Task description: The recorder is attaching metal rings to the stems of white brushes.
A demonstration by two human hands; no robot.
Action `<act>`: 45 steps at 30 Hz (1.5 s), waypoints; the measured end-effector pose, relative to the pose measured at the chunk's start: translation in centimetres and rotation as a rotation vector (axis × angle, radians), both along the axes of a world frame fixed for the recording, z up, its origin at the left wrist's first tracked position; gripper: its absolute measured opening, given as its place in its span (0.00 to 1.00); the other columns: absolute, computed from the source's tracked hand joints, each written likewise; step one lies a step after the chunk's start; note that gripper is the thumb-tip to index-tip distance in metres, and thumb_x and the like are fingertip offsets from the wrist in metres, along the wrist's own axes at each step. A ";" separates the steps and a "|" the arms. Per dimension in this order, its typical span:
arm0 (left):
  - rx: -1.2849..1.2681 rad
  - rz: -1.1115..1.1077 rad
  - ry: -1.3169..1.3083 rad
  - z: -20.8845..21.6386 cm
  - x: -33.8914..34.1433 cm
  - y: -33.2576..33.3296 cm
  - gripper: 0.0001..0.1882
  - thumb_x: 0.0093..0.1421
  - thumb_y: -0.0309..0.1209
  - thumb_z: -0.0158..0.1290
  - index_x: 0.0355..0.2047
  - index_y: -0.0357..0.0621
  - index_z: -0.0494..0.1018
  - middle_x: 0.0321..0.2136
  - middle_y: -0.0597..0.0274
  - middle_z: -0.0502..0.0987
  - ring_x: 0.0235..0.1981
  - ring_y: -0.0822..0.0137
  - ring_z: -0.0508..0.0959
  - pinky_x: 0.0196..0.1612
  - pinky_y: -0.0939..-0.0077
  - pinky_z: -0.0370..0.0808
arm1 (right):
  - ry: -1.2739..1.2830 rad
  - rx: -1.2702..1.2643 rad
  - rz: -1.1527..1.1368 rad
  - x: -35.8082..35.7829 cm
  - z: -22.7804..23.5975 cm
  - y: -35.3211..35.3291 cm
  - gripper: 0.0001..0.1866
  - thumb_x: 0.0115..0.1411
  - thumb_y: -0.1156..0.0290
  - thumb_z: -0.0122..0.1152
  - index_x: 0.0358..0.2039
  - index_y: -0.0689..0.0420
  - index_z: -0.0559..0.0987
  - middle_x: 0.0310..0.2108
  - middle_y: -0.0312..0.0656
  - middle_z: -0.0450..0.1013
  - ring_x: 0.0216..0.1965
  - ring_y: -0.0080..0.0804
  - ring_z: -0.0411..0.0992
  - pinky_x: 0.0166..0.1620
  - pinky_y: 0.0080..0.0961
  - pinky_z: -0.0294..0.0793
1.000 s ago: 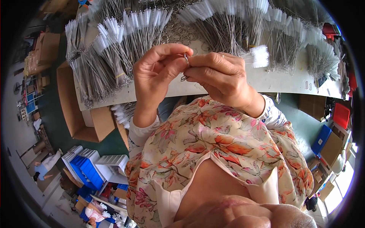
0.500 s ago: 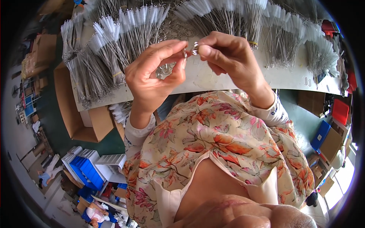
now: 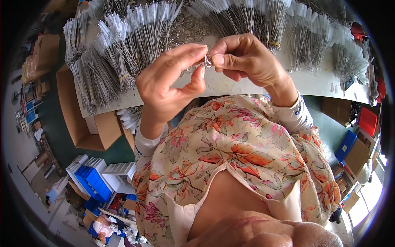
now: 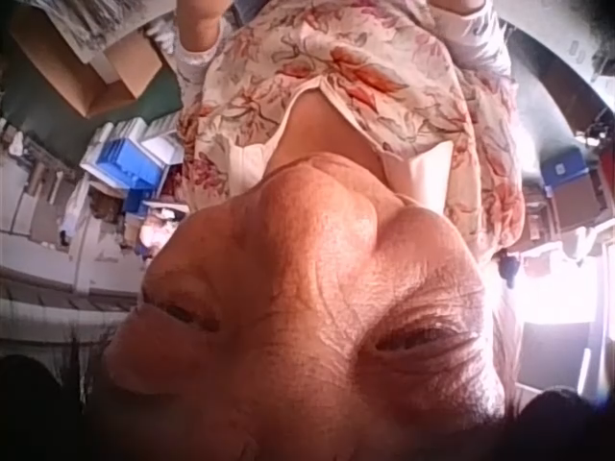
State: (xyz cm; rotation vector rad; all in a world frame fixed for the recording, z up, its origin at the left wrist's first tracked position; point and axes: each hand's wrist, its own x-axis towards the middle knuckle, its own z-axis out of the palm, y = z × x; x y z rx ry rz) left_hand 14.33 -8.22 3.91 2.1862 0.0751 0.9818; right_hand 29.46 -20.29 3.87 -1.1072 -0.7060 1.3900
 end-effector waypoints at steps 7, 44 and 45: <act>-0.595 -0.136 0.087 -1.2 -0.1 -0.3 0.15 0.47 0.13 0.54 0.38 0.31 0.74 0.37 0.51 0.76 0.33 0.68 0.78 0.38 0.80 0.78 | -0.520 0.247 -0.226 -1.3 -1.1 -0.7 0.08 0.56 0.71 0.59 0.32 0.63 0.78 0.25 0.32 0.70 0.19 0.15 0.64 0.20 0.13 0.63; -0.570 -0.116 0.166 -1.5 -0.7 0.1 0.14 0.49 0.13 0.52 0.38 0.31 0.74 0.35 0.54 0.76 0.33 0.69 0.79 0.38 0.81 0.78 | -0.197 0.033 -0.117 -1.9 -2.1 -0.3 0.11 0.58 0.66 0.57 0.32 0.62 0.75 0.23 0.36 0.73 0.20 0.14 0.65 0.22 0.12 0.64; -0.571 -0.118 0.168 -1.6 -0.7 0.1 0.14 0.49 0.13 0.52 0.38 0.31 0.74 0.35 0.54 0.76 0.33 0.69 0.79 0.38 0.81 0.78 | -0.196 0.031 -0.119 -1.7 -1.8 -0.3 0.11 0.58 0.66 0.57 0.32 0.62 0.75 0.23 0.36 0.73 0.20 0.14 0.65 0.22 0.12 0.64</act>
